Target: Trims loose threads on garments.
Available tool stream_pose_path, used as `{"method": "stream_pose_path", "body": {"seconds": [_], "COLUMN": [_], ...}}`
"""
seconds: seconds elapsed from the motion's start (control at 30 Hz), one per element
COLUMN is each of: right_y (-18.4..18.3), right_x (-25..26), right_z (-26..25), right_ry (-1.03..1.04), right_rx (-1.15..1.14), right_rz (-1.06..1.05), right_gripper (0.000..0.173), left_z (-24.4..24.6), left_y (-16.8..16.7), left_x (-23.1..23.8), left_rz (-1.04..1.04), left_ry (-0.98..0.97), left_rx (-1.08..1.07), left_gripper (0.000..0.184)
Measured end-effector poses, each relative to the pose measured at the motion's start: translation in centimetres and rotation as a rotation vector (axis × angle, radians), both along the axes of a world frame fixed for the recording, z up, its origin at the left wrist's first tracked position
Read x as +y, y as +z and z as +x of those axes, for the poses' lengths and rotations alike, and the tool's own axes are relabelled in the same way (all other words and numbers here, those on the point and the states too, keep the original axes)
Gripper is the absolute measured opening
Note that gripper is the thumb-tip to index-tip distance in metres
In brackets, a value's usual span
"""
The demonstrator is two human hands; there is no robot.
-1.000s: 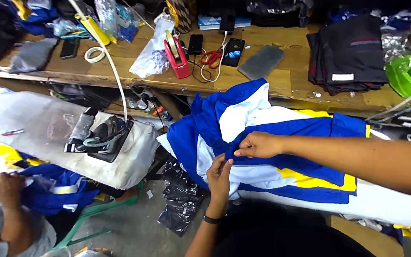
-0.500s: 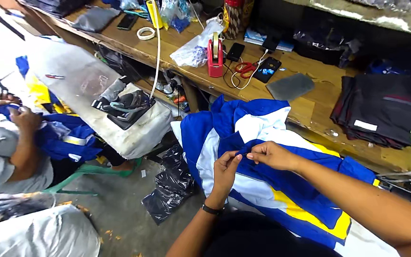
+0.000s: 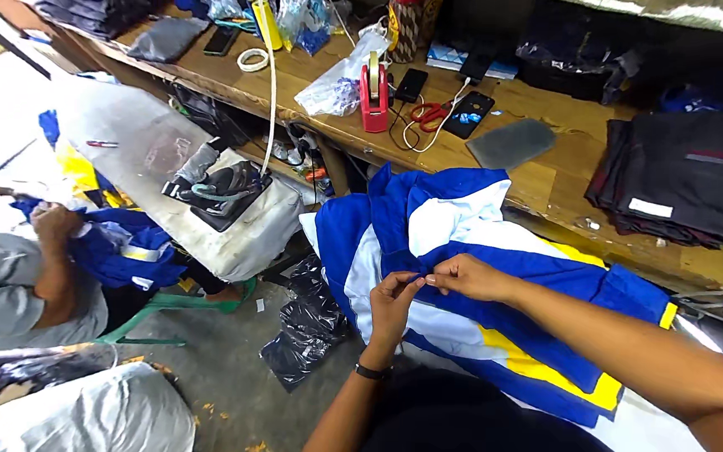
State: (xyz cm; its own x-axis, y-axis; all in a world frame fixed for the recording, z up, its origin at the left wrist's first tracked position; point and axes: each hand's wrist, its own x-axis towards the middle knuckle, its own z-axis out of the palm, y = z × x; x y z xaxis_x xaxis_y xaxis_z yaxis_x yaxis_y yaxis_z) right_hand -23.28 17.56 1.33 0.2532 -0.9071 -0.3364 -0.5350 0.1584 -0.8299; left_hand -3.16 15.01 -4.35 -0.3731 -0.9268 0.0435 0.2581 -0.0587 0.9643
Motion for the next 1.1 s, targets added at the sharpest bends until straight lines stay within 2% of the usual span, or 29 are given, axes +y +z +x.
{"method": "stream_pose_path", "body": {"seconds": [0.1,0.17,0.2,0.27,0.33,0.37,0.43,0.47,0.53,0.6,0.67,0.77,0.83,0.93,1.1], "right_y": [2.8,3.4,3.1,0.9,-2.5,-4.4,-7.1,-7.0,-4.5,-1.2,-0.7,-4.9,-7.0,-7.8,-7.7], "right_x": [-0.2,0.8,1.9,5.0,8.7,10.6,13.4,14.3,15.9,16.9,16.0,12.2,9.9,8.0,7.6], "right_z": [-1.2,-2.3,-2.7,-2.5,-1.6,-1.5,-2.4,-3.2,-3.7,-1.1,4.4,10.8,12.2,12.9,12.9], "right_ry": [0.106,0.041,-0.052,-0.280,-0.435,-0.496,-0.667,-0.742,-0.791,-0.692,-0.536,-0.383,-0.283,-0.213,-0.200], "right_rx": [0.165,0.244,0.278,0.350,0.458,0.521,0.585,0.582,0.551,0.586,0.607,0.427,0.291,0.208,0.215], "right_rz": [0.155,0.125,0.065,-0.123,-0.264,-0.353,-0.564,-0.661,-0.818,-0.898,-0.891,-0.731,-0.520,-0.325,-0.331], "right_gripper": [0.046,0.047,0.046,0.056,0.070,0.063,0.030,0.020,0.017,0.019,0.018,0.008,0.009,0.013,0.011], "left_z": [1.6,2.3,2.3,1.6,0.2,-0.4,-1.6,-2.2,-3.4,-4.4,-5.8,-7.8,-7.4,-4.1,1.1], "left_y": [-0.2,0.2,0.6,2.5,5.4,6.8,9.1,10.1,11.4,11.7,10.4,5.5,2.6,1.7,0.5], "left_x": [-1.3,-2.2,-2.6,-3.4,-4.4,-4.9,-6.2,-6.9,-8.6,-10.5,-12.3,-13.7,-14.5,-14.3,-11.5], "left_rz": [-0.213,-0.254,-0.196,0.083,0.360,0.414,0.381,0.325,0.189,0.127,0.201,0.371,0.441,0.384,0.150], "left_ry": [-0.158,-0.212,-0.202,-0.151,-0.147,-0.183,-0.285,-0.319,-0.363,-0.387,-0.422,-0.447,-0.431,-0.441,-0.392], "left_rx": [-0.332,-0.544,-0.571,-0.420,-0.185,-0.104,-0.014,0.002,-0.017,-0.107,-0.162,-0.276,-0.344,-0.390,-0.507], "left_gripper": [0.018,0.019,0.022,0.022,0.013,0.013,0.018,0.018,0.014,0.009,0.010,0.026,0.042,0.058,0.041]}}
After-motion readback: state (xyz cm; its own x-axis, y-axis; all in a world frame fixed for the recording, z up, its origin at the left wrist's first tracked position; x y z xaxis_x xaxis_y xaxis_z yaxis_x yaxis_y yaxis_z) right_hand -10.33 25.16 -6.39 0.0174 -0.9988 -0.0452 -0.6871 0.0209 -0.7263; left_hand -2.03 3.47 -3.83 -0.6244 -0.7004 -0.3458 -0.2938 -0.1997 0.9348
